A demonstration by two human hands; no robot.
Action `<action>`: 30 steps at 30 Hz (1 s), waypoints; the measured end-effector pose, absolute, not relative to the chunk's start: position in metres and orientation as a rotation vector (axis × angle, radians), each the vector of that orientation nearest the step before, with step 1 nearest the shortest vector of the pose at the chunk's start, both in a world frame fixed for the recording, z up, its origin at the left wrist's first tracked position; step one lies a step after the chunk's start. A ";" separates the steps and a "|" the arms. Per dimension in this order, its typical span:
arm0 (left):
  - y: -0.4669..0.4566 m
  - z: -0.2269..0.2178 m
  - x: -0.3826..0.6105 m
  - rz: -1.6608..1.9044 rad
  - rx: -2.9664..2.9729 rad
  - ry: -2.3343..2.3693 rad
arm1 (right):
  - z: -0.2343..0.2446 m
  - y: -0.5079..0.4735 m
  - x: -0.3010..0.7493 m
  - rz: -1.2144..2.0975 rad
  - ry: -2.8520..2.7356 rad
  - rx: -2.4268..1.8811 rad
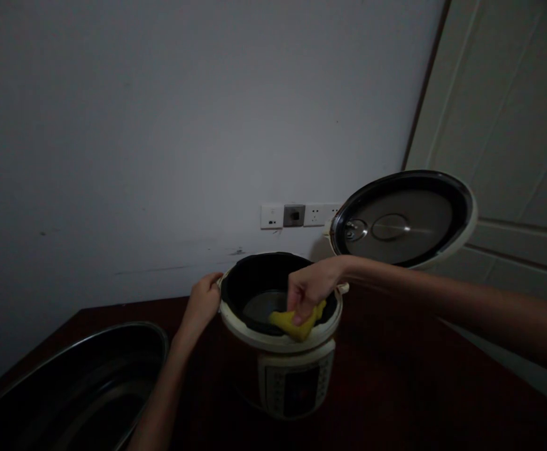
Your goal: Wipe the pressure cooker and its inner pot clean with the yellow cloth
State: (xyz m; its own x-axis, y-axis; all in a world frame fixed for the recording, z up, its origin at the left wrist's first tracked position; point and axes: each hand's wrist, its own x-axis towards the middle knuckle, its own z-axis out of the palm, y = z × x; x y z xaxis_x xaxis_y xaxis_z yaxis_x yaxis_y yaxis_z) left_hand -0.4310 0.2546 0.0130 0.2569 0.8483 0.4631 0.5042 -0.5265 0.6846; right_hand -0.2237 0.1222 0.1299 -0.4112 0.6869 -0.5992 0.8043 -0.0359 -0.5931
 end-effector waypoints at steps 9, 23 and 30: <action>0.254 0.014 -0.430 1.160 2.128 1.219 | 0.126 0.167 -0.182 -0.136 1.917 1.720; 0.250 0.018 -0.429 1.127 2.114 1.276 | 0.073 0.227 -0.211 0.744 2.456 0.913; 0.251 0.014 -0.430 1.169 2.118 1.231 | 0.089 0.163 -0.186 0.332 2.073 1.715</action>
State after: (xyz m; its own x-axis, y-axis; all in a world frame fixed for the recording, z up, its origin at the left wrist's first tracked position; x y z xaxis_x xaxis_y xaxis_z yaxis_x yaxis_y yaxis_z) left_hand -0.4301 0.2512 0.0142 0.2529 0.8545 0.4538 0.4975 -0.5171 0.6965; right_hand -0.1859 0.1631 0.0887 -0.1444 0.9746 -0.1711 0.8722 0.2070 0.4431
